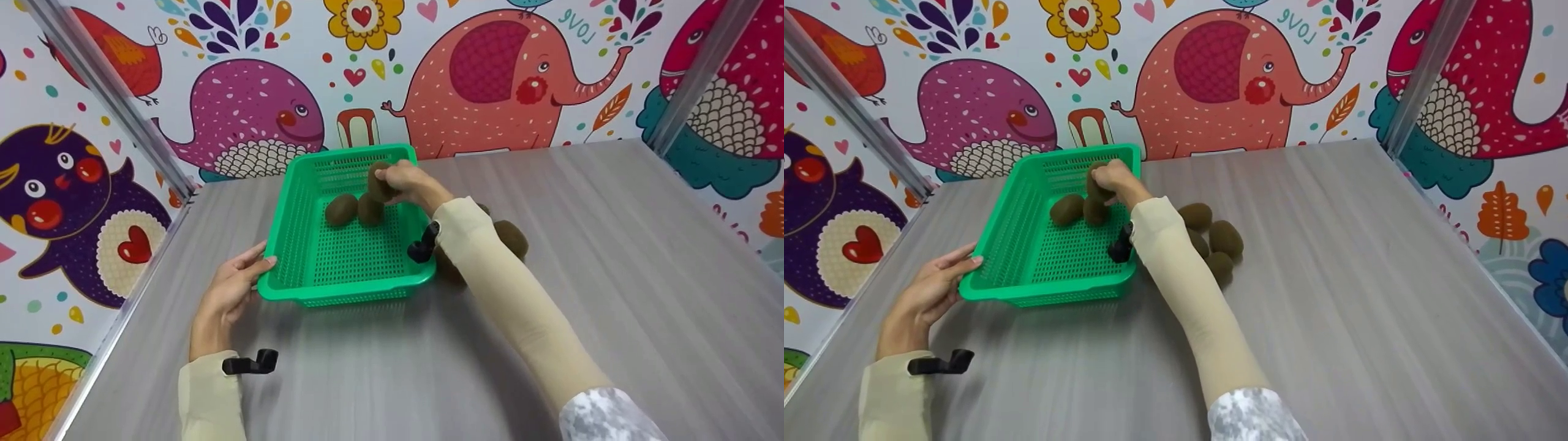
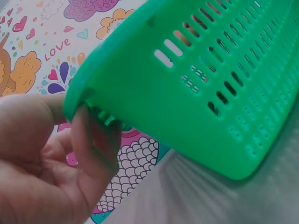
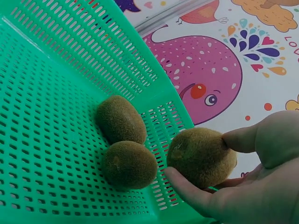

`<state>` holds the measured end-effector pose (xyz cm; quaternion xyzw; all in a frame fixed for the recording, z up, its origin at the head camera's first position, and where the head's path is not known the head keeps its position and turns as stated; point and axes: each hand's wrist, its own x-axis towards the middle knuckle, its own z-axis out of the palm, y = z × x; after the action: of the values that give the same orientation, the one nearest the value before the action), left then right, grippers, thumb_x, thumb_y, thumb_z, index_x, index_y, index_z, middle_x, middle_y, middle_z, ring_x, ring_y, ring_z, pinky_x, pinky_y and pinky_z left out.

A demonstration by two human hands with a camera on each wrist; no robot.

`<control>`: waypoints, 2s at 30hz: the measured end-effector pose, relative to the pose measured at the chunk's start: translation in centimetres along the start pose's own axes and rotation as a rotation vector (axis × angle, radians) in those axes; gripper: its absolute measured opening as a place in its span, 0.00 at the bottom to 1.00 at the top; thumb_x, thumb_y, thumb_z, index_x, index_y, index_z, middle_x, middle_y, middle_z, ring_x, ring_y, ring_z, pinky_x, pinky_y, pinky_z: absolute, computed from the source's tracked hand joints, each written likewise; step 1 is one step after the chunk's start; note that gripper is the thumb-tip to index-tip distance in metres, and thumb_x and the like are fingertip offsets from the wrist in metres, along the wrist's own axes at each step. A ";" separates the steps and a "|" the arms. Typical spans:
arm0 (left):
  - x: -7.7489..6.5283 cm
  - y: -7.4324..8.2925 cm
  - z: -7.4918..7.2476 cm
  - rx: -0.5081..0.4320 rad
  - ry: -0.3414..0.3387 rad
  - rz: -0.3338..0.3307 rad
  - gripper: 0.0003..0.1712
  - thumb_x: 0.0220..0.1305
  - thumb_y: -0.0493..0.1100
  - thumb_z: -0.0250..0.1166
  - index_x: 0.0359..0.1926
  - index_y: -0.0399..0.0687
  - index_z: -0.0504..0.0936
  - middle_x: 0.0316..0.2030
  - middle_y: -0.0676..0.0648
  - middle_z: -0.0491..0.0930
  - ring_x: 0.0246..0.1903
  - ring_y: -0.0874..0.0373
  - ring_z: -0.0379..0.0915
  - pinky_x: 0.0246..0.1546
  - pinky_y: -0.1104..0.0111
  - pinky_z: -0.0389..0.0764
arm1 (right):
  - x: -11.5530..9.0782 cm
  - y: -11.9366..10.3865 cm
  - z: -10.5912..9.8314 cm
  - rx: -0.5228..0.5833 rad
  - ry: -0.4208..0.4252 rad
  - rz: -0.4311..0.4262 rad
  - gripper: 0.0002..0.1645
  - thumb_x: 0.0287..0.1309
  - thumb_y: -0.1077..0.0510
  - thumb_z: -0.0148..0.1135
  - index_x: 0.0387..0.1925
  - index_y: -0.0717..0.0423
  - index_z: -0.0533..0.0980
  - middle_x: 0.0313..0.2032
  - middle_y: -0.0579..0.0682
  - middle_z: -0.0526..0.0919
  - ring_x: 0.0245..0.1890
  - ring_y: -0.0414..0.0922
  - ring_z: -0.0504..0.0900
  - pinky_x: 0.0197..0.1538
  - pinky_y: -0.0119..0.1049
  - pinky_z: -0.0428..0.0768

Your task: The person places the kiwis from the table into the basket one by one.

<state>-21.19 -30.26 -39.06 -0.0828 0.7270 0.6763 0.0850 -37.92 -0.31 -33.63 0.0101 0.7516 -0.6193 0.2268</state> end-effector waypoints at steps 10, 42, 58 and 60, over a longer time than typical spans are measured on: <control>0.0 0.0 0.1 0.000 0.006 0.006 0.39 0.74 0.44 0.60 0.79 0.47 0.53 0.47 0.58 0.82 0.37 0.67 0.85 0.37 0.72 0.86 | 0.0 0.2 0.8 -0.045 0.042 0.032 0.33 0.77 0.62 0.46 0.77 0.62 0.50 0.70 0.59 0.62 0.65 0.54 0.69 0.66 0.51 0.77; -0.1 0.0 -0.2 0.007 0.002 -0.010 0.40 0.73 0.45 0.61 0.79 0.48 0.53 0.45 0.61 0.83 0.38 0.68 0.84 0.37 0.73 0.86 | -5.9 -1.2 -2.2 -0.105 -0.062 -0.117 0.29 0.75 0.54 0.53 0.72 0.59 0.64 0.70 0.53 0.69 0.74 0.54 0.64 0.71 0.46 0.71; 0.2 0.3 -0.1 0.000 0.009 -0.020 0.39 0.73 0.45 0.61 0.79 0.50 0.54 0.42 0.61 0.85 0.35 0.68 0.84 0.34 0.74 0.85 | -8.5 1.7 -7.4 0.004 -0.027 -0.246 0.29 0.71 0.49 0.59 0.69 0.52 0.70 0.66 0.51 0.75 0.66 0.51 0.76 0.65 0.44 0.78; 0.1 0.2 -0.1 0.005 0.004 -0.014 0.39 0.74 0.45 0.61 0.79 0.50 0.54 0.43 0.61 0.84 0.36 0.68 0.84 0.35 0.74 0.85 | -8.8 2.1 -8.1 0.021 -0.013 -0.251 0.30 0.69 0.49 0.61 0.68 0.51 0.71 0.66 0.50 0.75 0.65 0.49 0.77 0.65 0.43 0.79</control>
<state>-21.39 -30.34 -38.86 -0.0890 0.7283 0.6737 0.0885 -32.04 10.12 -31.37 -0.0857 0.7389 -0.6508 0.1520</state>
